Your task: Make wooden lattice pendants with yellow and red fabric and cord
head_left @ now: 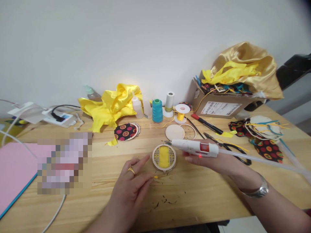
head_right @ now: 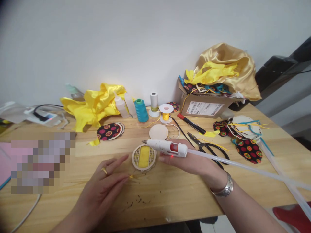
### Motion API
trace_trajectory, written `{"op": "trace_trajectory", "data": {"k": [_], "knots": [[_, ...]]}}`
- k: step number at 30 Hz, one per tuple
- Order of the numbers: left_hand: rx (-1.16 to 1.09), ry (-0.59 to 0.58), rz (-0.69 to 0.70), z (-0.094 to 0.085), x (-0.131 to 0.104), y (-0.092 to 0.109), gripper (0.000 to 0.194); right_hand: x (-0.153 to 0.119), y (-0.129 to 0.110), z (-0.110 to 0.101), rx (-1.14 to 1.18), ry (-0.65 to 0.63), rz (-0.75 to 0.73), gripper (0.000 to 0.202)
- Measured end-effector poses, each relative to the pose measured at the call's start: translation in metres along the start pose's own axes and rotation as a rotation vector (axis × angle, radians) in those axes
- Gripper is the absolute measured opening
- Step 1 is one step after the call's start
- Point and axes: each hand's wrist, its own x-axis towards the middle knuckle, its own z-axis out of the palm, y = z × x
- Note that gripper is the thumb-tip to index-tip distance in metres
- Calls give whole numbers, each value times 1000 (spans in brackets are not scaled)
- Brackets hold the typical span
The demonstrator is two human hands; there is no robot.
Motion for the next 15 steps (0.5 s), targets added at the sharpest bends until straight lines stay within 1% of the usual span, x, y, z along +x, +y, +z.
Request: {"op": "trace_trajectory", "data": {"k": [3,6,8,9,10,13,14,15], "knots": [[-4,-22,19,0,-6,0,19,-3,-2,3,20,21,23,22],[-63,-68,27,2,-14,0,21,-7,-3,6,11,53,27,21],[-146,-73,-31,4,-16,0,22,-10,-3,7,30,60,35,23],[-208,-72,-97,4,-16,1,21,-11,-2,7,38,64,52,24],[-290,-66,-195,3,-15,3,20,-12,-1,7,41,71,75,25],[-641,-90,-557,-2,-6,8,16,-11,3,5,73,63,144,30],[-764,-127,-683,-5,-2,10,15,-9,5,4,119,48,140,32],[-879,-140,-809,-8,1,11,15,-8,7,4,176,27,122,35]]}}
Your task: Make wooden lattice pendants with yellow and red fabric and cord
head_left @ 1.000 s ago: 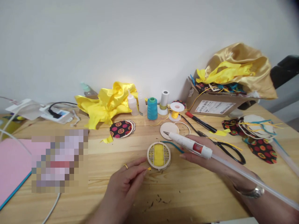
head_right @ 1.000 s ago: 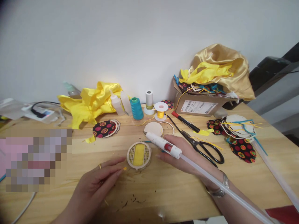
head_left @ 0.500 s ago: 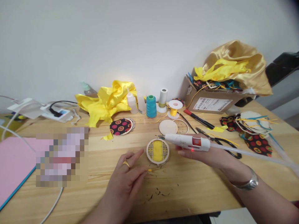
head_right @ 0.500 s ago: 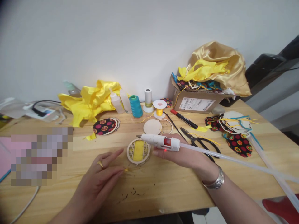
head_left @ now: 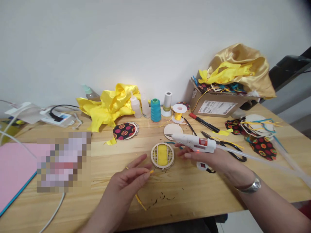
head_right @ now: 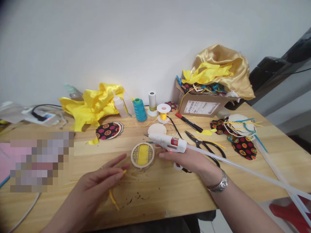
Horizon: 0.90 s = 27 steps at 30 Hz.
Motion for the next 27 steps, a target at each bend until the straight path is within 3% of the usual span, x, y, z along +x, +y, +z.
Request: {"op": "trace_trajectory", "data": {"k": [2,5,12,18,27], "knots": [[-201,6,-166,-1,1,8,14,4,3,-1,107,-34,-46,38],[-385,10,-279,-1,2,13,18,9,6,-2,153,-18,-40,35],[-499,-117,-259,1,4,15,11,11,3,1,193,-47,22,32],[-506,-138,-261,1,6,16,10,12,5,2,82,-85,39,32],[-501,-148,-278,-1,5,19,8,10,2,3,156,-158,-5,31]]}}
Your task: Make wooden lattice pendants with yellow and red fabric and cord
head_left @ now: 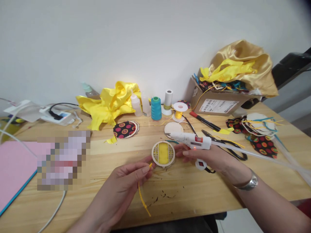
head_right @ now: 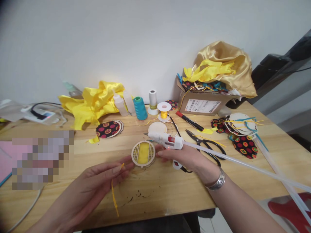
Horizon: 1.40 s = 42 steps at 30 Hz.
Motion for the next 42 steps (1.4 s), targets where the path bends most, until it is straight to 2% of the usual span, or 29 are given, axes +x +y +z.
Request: {"op": "trace_trajectory", "data": {"k": [6,23,34,42], "knots": [[-3,40,-37,3,0,3,10,-2,-4,1,-4,6,0,33],[19,26,13,2,1,1,7,-2,-10,4,-14,5,-35,28],[13,28,19,0,2,2,9,-1,-5,2,-21,14,-20,31],[11,26,26,0,6,1,9,-2,-11,4,-55,33,-13,31]]}}
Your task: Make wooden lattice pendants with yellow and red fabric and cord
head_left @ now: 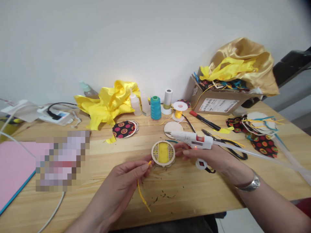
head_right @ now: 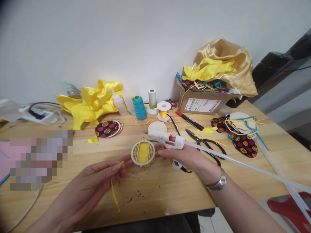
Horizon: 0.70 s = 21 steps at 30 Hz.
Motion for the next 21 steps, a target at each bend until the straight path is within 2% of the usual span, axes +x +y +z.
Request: {"op": "trace_trajectory", "data": {"k": [14,21], "knots": [[-85,42,-1,4,2,-5,11,3,12,-2,72,22,1,28],[-48,65,24,3,3,-8,12,3,13,-2,16,35,-17,28]]}}
